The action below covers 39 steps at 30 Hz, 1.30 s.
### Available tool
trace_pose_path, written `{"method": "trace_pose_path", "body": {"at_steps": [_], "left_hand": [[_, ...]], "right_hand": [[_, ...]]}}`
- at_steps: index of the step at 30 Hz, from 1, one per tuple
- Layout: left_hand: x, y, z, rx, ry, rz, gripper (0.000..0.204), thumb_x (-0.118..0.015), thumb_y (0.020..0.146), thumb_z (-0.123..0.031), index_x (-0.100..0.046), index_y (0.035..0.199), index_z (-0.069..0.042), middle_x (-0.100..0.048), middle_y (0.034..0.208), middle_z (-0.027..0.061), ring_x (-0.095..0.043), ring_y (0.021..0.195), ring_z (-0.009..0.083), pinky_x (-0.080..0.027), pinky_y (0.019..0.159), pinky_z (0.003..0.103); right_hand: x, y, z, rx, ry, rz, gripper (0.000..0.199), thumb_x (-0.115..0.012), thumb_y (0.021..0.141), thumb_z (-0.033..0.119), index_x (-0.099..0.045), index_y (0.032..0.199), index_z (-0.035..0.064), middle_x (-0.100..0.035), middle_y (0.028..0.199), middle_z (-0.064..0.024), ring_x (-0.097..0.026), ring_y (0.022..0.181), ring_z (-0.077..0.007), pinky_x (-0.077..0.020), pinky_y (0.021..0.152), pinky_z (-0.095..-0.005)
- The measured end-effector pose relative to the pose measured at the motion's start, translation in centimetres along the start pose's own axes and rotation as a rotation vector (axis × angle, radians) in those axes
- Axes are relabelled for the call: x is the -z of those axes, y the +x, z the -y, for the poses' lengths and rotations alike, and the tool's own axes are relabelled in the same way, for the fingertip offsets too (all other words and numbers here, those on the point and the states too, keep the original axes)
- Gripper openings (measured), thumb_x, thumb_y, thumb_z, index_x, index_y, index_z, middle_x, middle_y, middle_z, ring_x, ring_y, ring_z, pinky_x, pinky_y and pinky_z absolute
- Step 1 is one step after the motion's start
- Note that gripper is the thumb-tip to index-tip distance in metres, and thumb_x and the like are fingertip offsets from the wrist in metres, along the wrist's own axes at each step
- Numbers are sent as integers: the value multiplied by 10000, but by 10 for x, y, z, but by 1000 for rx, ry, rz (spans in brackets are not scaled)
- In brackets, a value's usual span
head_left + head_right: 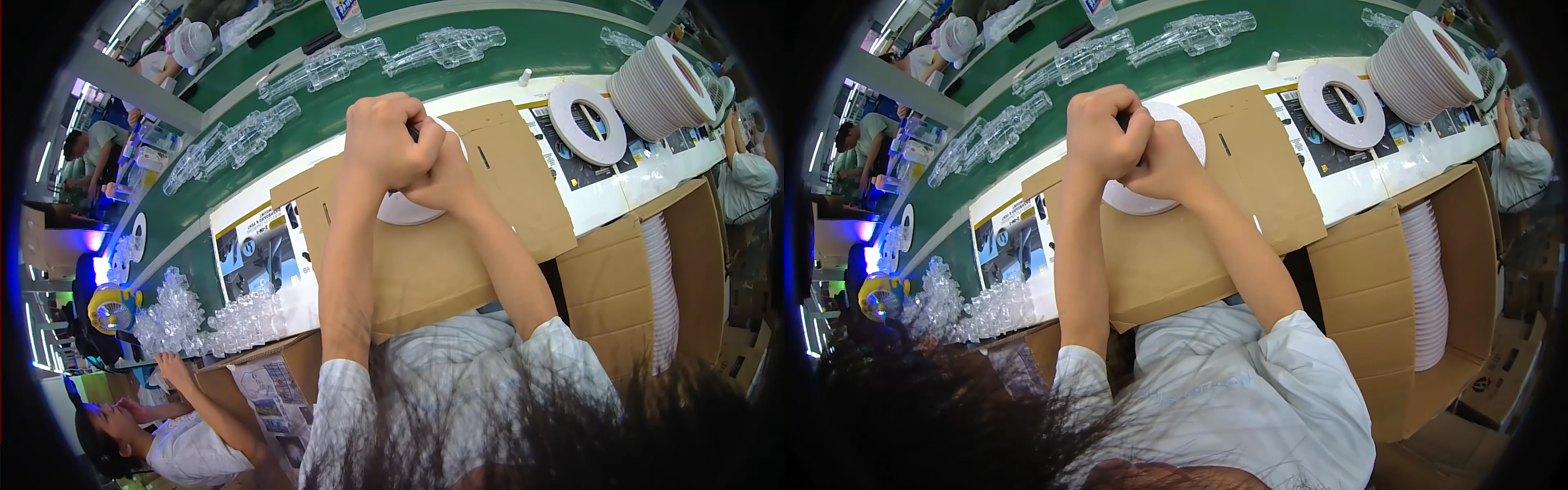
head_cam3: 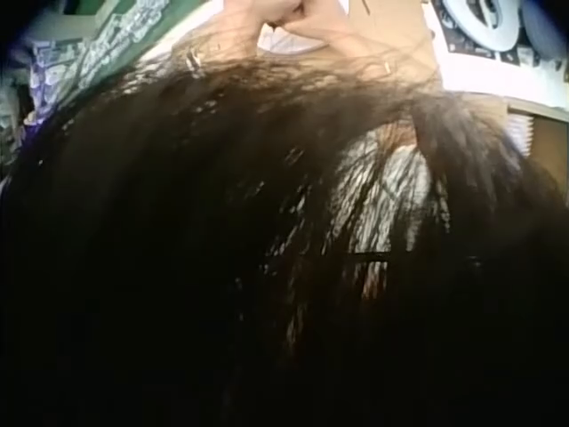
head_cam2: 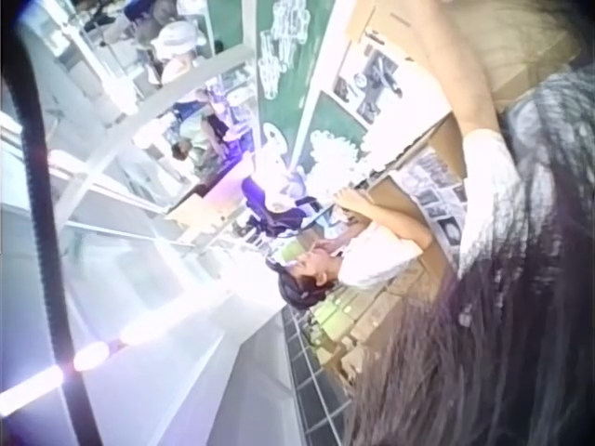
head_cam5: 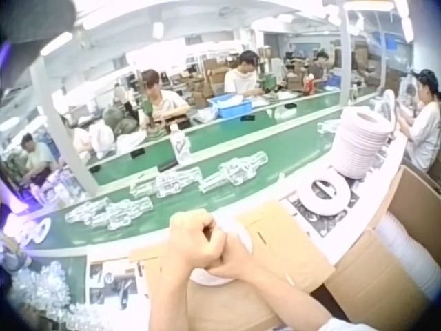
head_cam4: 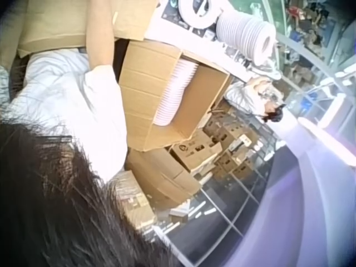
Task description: Applying adhesive to circular lighting components on an assembly line.
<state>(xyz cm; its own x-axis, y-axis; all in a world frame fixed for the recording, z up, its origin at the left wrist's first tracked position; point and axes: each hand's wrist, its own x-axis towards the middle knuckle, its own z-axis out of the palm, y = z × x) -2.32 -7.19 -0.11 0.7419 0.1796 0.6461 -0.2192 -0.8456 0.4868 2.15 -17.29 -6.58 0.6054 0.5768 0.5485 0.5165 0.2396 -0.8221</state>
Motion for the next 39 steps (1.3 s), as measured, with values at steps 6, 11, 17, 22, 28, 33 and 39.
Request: {"method": "trace_pose_path", "body": {"at_steps": [6, 11, 17, 22, 28, 33, 39], "left_hand": [[-4, -2, -2, 23, -29, -2, 168, -569, 629, -146, -569, 559, 7, -533, 517, 129, -500, 444, 249, -402, 461, 319], [-6, -3, 1, 27, -32, 2, 162, -564, 626, -139, -561, 546, 2, -517, 495, 128, -490, 422, 231, -392, 449, 310], [-7, -3, 2, 25, -62, -3, 160, -564, 630, -131, -559, 549, 8, -514, 486, 123, -484, 414, 216, -389, 446, 301], [-4, -1, 2, 55, -73, 13, 165, -573, 664, -122, -568, 571, 14, -515, 501, 120, -490, 436, 187, -394, 457, 298], [33, 19, 6, 89, -68, 36, 186, -601, 737, -116, -564, 627, 29, -492, 509, 86, -458, 477, 140, -382, 486, 289], [43, 18, 34, 150, -85, -49, 173, -585, 715, -110, -541, 620, 27, -454, 510, 62, -397, 488, 124, -329, 473, 286], [39, 12, 52, 64, -54, -63, 147, -570, 683, -103, -557, 605, 20, -472, 494, 89, -433, 461, 150, -359, 466, 290]], "right_hand": [[7, -2, -5, 0, 16, 48, 146, -687, 613, 48, -626, 740, 13, -658, 650, -96, -650, 612, -224, -492, 561, -306], [5, -4, -14, 21, 13, 65, 118, -681, 608, 44, -601, 689, 14, -625, 598, -84, -611, 565, -199, -469, 537, -304], [5, -4, -16, 4, -1, 62, 110, -676, 603, 49, -611, 685, 18, -637, 610, -89, -619, 571, -200, -473, 537, -303], [6, -2, -3, -106, -7, 86, 127, -680, 614, 65, -645, 724, 9, -671, 659, -115, -665, 625, -241, -502, 569, -321], [-8, 31, 39, -213, -92, 138, 178, -700, 689, 153, -659, 730, -15, -674, 688, -171, -675, 663, -305, -533, 641, -354], [-28, 46, 24, -198, -167, 229, 194, -672, 722, 169, -653, 668, -16, -659, 670, -190, -660, 652, -355, -535, 641, -389], [-43, 44, 7, -134, -76, 159, 124, -653, 701, 117, -634, 683, -5, -654, 670, -181, -647, 652, -364, -527, 629, -404]]}}
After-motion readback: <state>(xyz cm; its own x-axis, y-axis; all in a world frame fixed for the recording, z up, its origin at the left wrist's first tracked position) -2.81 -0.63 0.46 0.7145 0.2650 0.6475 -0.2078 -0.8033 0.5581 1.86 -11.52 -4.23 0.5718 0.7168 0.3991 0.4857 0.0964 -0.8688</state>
